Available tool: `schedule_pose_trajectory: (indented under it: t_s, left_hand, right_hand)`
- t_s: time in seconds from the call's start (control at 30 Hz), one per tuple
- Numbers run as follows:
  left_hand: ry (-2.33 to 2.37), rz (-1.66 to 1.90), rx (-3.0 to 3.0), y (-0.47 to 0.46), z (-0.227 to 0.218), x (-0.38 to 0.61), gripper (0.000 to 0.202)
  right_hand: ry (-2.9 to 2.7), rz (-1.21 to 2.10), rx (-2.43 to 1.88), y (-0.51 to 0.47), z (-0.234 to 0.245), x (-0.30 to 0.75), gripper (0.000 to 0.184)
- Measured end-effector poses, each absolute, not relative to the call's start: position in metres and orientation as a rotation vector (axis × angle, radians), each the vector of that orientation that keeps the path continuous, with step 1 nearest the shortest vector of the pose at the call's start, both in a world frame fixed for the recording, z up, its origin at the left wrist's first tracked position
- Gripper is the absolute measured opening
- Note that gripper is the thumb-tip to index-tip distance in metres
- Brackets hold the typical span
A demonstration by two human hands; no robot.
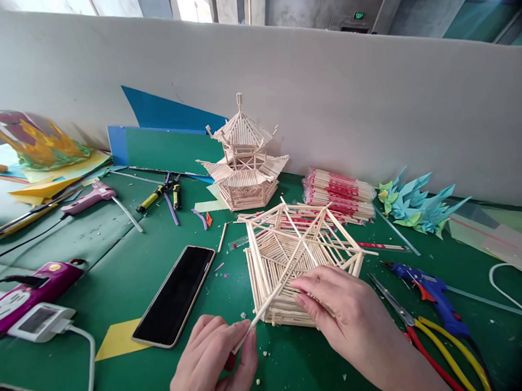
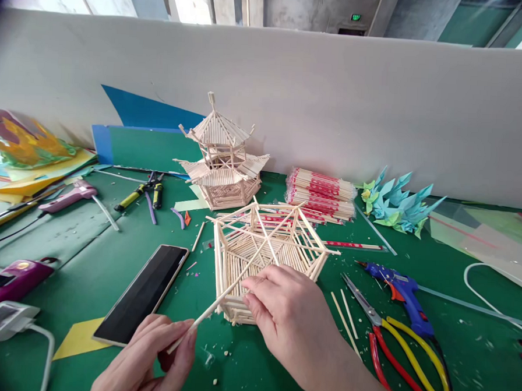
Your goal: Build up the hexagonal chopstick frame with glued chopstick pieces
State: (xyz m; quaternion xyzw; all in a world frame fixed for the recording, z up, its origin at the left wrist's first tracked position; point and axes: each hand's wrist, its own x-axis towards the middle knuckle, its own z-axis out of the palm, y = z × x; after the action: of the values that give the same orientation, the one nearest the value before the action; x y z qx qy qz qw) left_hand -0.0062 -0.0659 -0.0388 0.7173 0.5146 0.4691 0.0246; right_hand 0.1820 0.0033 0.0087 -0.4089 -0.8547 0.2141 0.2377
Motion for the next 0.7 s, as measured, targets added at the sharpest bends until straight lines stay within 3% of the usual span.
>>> schedule_pose_trajectory:
  t_s: [0.7]
  left_hand:
    - [1.634,1.421,2.065,-0.0657,-0.0491,-0.0095,0.015]
  right_hand:
    - [-2.505,0.519,-1.083,0.0039,0.0111,0.1732,0.026]
